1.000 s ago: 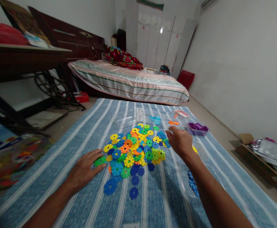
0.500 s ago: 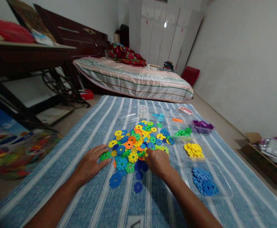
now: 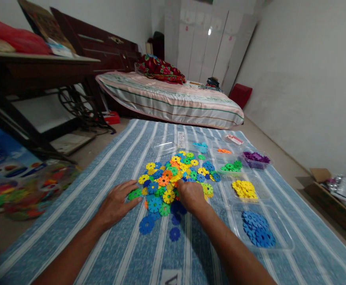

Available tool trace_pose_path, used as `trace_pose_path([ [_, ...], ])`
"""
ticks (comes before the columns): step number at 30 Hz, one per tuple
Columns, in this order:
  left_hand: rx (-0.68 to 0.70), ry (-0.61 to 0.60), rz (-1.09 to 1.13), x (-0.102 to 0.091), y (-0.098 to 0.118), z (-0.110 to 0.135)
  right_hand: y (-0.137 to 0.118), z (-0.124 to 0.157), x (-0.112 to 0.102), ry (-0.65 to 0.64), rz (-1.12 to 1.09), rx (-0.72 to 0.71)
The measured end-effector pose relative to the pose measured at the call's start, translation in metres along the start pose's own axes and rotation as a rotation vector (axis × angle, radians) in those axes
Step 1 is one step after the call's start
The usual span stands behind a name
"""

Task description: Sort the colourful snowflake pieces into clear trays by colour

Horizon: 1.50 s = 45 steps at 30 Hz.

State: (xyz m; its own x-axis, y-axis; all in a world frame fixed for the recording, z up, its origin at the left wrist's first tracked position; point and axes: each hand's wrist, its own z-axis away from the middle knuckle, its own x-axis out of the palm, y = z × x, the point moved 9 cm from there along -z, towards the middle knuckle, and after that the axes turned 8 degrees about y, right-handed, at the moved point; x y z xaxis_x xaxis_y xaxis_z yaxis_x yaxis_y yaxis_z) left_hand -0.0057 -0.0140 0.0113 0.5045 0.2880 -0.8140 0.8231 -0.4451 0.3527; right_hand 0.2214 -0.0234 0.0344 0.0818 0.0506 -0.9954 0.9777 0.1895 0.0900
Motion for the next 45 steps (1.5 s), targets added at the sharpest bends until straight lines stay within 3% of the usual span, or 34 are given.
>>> trace_pose_path([
  [6,0.013,0.009,-0.001,-0.001,0.001,0.000,0.003,0.008,-0.010,0.044,-0.003,-0.072],
  [13,-0.004,-0.010,0.000,0.000,0.002,0.000,0.006,0.022,-0.020,0.135,-0.063,-0.037],
  [26,0.027,0.031,-0.005,-0.004,0.001,-0.001,0.023,0.013,-0.028,0.221,-0.140,0.036],
  [29,0.026,0.023,-0.002,-0.004,0.002,-0.001,0.053,0.001,-0.048,0.257,-0.090,0.101],
  [31,0.022,0.021,0.001,-0.004,0.002,-0.001,0.090,-0.009,-0.070,0.328,-0.001,0.235],
  [33,0.016,0.024,0.006,-0.004,0.001,-0.001,0.131,-0.010,-0.095,0.448,0.078,0.456],
  [36,0.014,0.029,0.018,-0.004,0.001,-0.001,0.156,-0.008,-0.110,0.535,0.099,0.568],
  [39,0.007,0.022,0.021,-0.003,0.000,-0.001,0.133,-0.008,-0.091,0.451,0.048,0.426],
  [45,-0.010,-0.007,0.015,-0.002,0.001,-0.001,0.029,0.008,-0.029,0.059,-0.159,-0.071],
])
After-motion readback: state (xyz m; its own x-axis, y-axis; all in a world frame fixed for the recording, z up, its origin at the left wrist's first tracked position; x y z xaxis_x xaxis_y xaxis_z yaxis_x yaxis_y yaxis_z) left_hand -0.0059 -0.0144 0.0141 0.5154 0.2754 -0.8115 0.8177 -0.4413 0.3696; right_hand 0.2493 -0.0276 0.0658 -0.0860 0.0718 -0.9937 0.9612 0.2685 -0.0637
